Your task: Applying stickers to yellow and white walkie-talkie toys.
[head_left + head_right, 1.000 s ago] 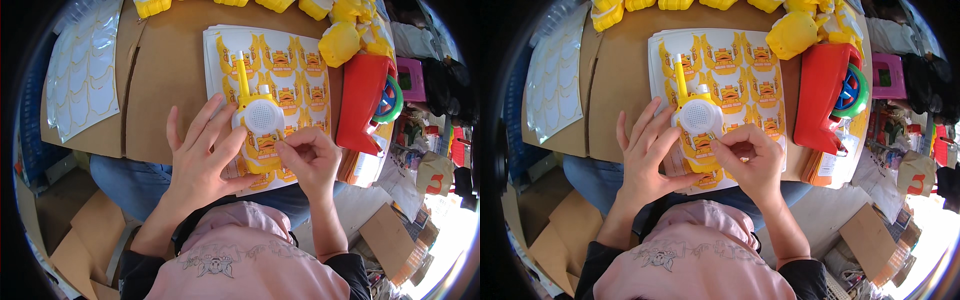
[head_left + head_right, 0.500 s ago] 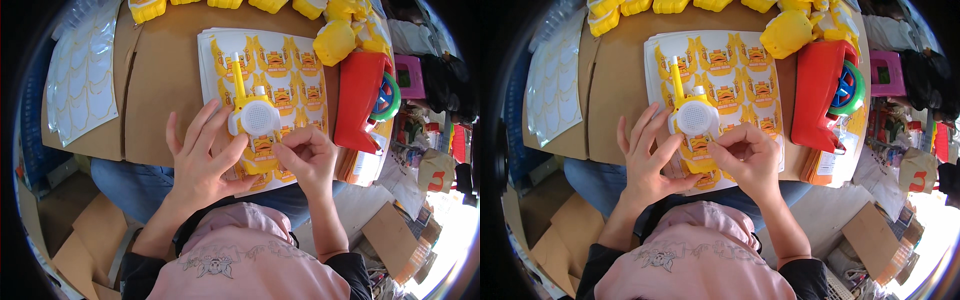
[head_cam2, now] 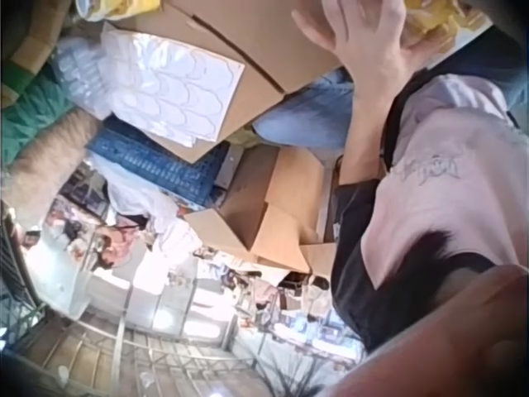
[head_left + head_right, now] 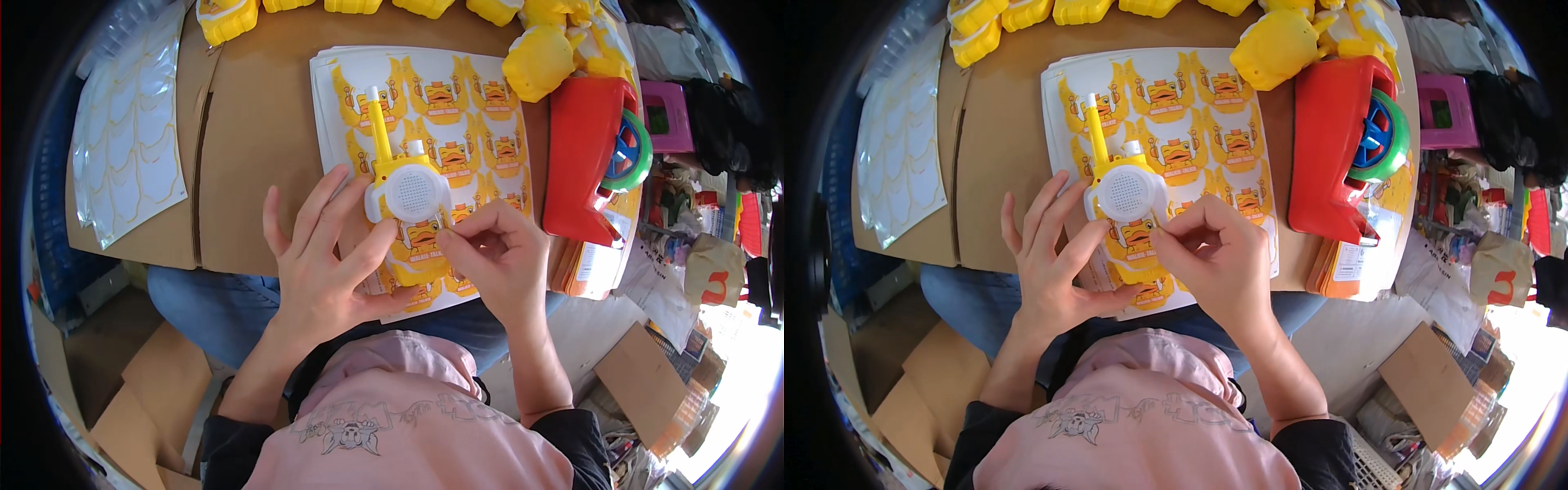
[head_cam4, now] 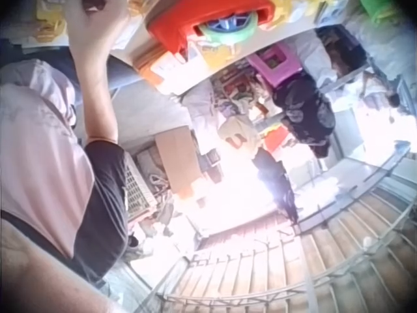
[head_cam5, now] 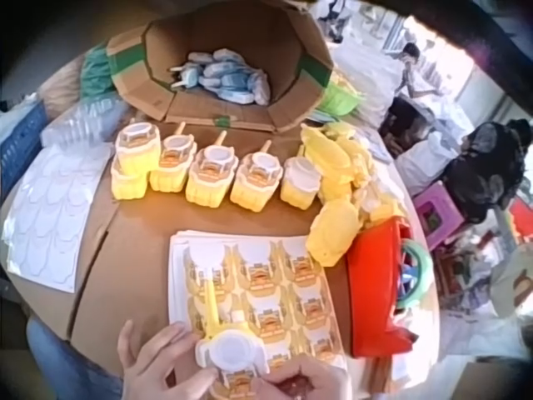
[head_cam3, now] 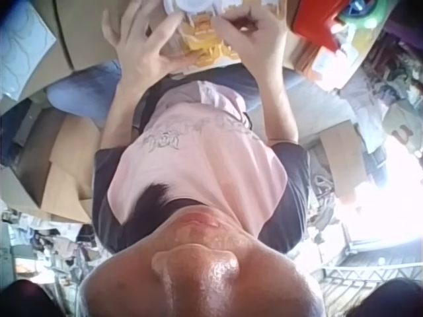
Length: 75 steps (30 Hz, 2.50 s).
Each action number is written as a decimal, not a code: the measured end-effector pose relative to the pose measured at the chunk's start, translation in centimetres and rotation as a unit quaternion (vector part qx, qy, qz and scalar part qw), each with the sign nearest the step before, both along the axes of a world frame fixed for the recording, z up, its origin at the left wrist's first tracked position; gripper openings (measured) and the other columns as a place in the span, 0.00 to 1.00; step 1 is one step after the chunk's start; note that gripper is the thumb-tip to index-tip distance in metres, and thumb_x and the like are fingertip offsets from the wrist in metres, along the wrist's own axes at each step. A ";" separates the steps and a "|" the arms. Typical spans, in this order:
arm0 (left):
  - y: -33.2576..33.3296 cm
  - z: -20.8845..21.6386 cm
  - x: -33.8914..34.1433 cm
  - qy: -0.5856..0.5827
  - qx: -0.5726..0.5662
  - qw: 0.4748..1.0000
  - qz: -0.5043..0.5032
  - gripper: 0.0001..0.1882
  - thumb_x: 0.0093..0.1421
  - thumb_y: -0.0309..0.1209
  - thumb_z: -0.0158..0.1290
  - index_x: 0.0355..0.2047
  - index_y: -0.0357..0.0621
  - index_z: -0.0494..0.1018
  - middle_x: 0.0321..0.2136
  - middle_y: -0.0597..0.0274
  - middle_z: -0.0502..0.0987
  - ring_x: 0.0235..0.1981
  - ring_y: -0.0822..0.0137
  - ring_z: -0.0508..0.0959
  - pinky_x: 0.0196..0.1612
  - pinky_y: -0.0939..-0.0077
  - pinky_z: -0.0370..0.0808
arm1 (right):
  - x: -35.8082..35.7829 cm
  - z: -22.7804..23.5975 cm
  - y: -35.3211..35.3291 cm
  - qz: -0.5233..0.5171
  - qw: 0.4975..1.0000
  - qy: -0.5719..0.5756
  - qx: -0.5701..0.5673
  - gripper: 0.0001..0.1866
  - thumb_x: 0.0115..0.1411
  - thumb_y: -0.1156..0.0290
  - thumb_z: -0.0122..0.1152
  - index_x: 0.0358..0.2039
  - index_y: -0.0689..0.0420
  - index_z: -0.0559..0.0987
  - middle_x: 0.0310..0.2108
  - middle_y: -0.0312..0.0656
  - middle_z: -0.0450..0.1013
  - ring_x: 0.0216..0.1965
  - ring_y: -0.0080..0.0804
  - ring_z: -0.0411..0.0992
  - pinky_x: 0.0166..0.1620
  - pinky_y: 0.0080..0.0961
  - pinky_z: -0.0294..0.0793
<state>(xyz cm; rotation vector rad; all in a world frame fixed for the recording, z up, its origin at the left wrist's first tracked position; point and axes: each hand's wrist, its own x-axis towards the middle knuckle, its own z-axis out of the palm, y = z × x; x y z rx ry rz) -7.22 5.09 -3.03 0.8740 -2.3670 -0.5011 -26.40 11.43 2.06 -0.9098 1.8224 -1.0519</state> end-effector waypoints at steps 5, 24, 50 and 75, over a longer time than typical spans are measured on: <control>0.0 0.1 0.0 -0.003 -0.002 1.000 0.000 0.36 0.42 0.55 0.68 0.49 0.53 0.74 0.57 0.48 0.71 0.63 0.48 0.66 0.66 0.36 0.41 | -0.1 -0.1 -0.2 -0.018 0.999 -0.030 0.018 0.07 0.53 0.77 0.69 0.27 0.63 0.77 0.23 0.34 0.76 0.25 0.14 0.73 0.29 0.12 0.73; 0.3 -0.5 -0.1 0.011 -0.014 1.000 -0.007 0.36 0.43 0.56 0.67 0.50 0.54 0.72 0.57 0.44 0.68 0.60 0.47 0.67 0.65 0.38 0.43 | -0.4 -0.9 0.1 -0.016 0.998 -0.061 0.020 0.08 0.55 0.75 0.70 0.28 0.63 0.77 0.25 0.34 0.76 0.25 0.12 0.72 0.29 0.10 0.70; 0.9 -0.8 -0.6 0.025 0.008 0.999 0.025 0.31 0.44 0.54 0.66 0.48 0.60 0.74 0.57 0.47 0.69 0.61 0.51 0.67 0.65 0.38 0.44 | 1.7 -2.7 -1.5 0.008 0.992 0.104 -0.067 0.28 0.44 0.71 0.71 0.44 0.60 0.67 0.29 0.38 0.67 0.27 0.24 0.66 0.30 0.21 0.69; 0.3 -1.2 0.1 0.036 0.021 0.999 -0.004 0.33 0.45 0.55 0.66 0.50 0.60 0.74 0.58 0.46 0.69 0.61 0.51 0.68 0.65 0.40 0.45 | -3.8 -1.7 -4.9 0.124 0.990 -0.040 0.049 0.07 0.58 0.76 0.64 0.30 0.66 0.77 0.25 0.38 0.77 0.27 0.18 0.76 0.31 0.14 0.75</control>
